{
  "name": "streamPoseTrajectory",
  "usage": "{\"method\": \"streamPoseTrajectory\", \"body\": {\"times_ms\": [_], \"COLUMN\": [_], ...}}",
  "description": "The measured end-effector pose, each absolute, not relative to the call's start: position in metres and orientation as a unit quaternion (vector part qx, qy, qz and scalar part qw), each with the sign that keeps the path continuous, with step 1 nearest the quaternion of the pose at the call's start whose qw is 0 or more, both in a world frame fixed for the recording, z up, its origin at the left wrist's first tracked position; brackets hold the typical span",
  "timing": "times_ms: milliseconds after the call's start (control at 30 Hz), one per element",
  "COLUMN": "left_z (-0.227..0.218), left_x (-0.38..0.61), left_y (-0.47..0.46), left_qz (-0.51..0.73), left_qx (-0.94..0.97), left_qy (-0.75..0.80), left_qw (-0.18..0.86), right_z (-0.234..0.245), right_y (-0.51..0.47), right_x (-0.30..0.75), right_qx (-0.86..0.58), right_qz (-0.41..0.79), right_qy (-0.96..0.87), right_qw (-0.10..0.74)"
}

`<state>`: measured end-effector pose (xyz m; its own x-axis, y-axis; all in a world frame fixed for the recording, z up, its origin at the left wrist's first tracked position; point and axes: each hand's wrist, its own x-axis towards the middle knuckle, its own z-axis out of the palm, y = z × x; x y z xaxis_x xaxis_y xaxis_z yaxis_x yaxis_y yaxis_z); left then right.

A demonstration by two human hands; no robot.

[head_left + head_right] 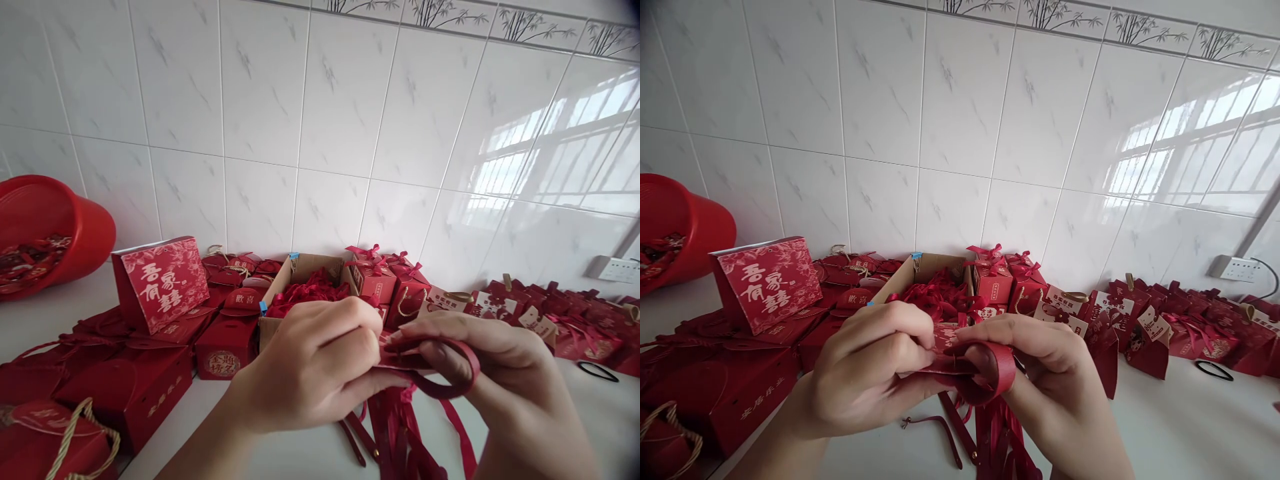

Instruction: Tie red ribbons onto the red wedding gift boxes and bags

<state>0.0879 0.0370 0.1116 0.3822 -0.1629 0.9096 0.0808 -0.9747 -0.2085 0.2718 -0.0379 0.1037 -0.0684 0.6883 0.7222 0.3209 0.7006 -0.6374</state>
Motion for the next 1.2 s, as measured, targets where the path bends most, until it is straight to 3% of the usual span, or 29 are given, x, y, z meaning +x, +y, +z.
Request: {"method": "streamPoseTrajectory", "body": {"times_ms": [367,833,1200], "left_z": [0.110,0.114,0.113], "left_x": [0.088,0.085,0.085], "left_y": [0.042,0.036,0.033], "left_qz": [-0.558,-0.568,-0.545], "left_qx": [-0.828,-0.819,-0.838], "left_qy": [0.049,0.026,-0.012], "left_qw": [0.034,0.071,-0.035], "right_z": [0.110,0.101,0.104], "right_y": [-0.035,-0.041,-0.035], "right_x": [0.267,0.274,0.281], "right_qx": [-0.297,-0.287,-0.258], "right_qz": [0.220,0.197,0.209], "right_qy": [-0.721,-0.743,-0.786], "right_qw": [0.586,0.572,0.521]}}
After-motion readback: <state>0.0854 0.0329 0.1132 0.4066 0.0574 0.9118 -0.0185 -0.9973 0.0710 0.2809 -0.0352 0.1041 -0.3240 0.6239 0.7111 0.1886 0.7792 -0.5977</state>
